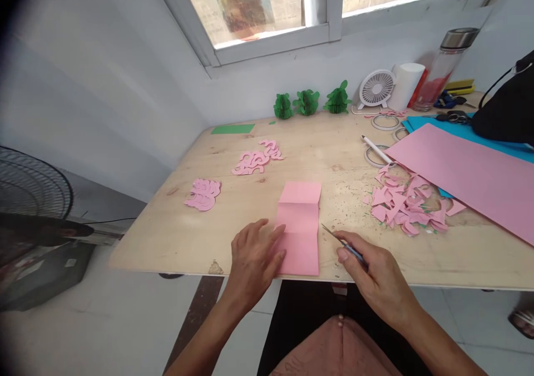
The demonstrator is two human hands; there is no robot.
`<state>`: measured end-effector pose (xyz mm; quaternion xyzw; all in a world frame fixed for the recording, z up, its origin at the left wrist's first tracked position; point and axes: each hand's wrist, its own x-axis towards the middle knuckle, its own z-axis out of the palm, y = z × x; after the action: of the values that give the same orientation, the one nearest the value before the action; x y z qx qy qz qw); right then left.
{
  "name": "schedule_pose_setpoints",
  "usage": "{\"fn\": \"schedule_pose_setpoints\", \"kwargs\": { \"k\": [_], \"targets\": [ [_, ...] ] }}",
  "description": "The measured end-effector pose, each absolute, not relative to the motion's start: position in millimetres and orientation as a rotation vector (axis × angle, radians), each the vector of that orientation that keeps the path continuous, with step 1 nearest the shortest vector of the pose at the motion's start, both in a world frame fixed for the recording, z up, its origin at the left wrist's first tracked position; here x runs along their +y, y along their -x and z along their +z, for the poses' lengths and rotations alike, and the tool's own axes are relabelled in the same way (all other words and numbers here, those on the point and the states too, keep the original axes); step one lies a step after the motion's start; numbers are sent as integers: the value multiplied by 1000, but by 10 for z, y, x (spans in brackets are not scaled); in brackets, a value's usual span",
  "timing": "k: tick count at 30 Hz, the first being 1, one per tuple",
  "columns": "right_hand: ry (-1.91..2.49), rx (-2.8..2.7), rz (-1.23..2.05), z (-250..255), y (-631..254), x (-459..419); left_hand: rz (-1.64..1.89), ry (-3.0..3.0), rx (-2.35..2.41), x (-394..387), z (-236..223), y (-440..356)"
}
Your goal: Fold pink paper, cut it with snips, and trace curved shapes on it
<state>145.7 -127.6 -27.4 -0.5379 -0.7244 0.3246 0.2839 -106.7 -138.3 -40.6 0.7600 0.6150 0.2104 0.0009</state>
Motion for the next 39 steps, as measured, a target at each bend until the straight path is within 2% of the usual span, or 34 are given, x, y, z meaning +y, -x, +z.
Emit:
{"fn": "schedule_pose_setpoints", "kwargs": {
  "k": [14,28,39],
  "targets": [
    [1267,-2351,301,-386,-1622,-1323,606,-2561,1507,-1324,-385,1061],
    [1064,-2592,180,-340,-1699,-1301,878,-2571,1283,-1119,-407,957],
    [987,-2734,134,-292,-1629,-1333,860,-2645,1250,-1124,-467,965]
  ]
}}
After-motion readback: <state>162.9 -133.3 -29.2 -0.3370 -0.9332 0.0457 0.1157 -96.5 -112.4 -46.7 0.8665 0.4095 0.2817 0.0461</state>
